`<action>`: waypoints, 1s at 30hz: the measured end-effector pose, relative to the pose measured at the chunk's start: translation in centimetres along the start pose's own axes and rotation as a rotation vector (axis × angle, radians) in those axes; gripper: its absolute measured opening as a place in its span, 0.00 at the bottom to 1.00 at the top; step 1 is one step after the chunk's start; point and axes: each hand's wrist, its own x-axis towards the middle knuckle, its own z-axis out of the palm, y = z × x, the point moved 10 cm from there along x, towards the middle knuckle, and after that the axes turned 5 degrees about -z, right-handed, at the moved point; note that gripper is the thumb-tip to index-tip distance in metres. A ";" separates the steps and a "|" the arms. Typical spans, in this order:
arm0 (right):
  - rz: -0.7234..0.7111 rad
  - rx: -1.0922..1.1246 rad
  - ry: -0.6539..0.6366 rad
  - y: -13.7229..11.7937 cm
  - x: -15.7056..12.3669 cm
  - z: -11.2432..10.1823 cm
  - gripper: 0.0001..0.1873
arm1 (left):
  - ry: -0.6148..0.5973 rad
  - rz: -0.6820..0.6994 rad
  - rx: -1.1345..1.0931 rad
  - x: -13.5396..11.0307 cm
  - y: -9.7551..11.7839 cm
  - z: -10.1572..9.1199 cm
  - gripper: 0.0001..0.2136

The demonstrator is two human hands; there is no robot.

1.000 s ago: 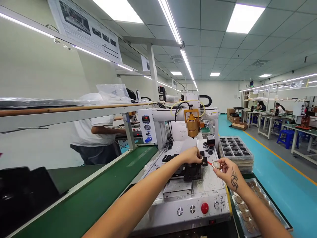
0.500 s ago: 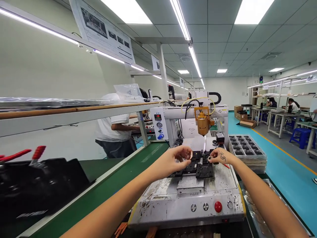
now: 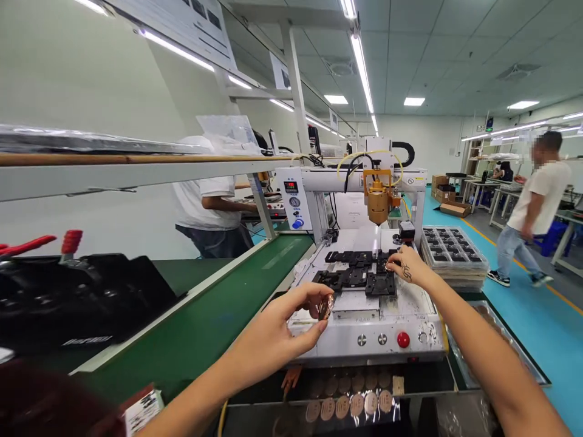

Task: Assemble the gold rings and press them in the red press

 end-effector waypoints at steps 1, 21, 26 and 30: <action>0.013 -0.010 0.071 -0.7 -1.3 -1.0 0.14 | 0.009 0.017 0.001 -0.7 0.0 0.4 0.13; 0.102 0.002 0.126 -10.4 -25.8 7.4 0.08 | -0.454 -0.090 -0.292 -10.8 -10.0 22.2 0.18; 0.039 -0.051 -0.046 -9.5 -26.3 10.7 0.12 | -0.495 -0.086 -0.307 -10.2 -11.3 24.0 0.21; -0.029 -0.087 -0.110 -9.0 -26.8 11.8 0.14 | -0.507 -0.086 -0.318 -9.9 -11.4 24.0 0.18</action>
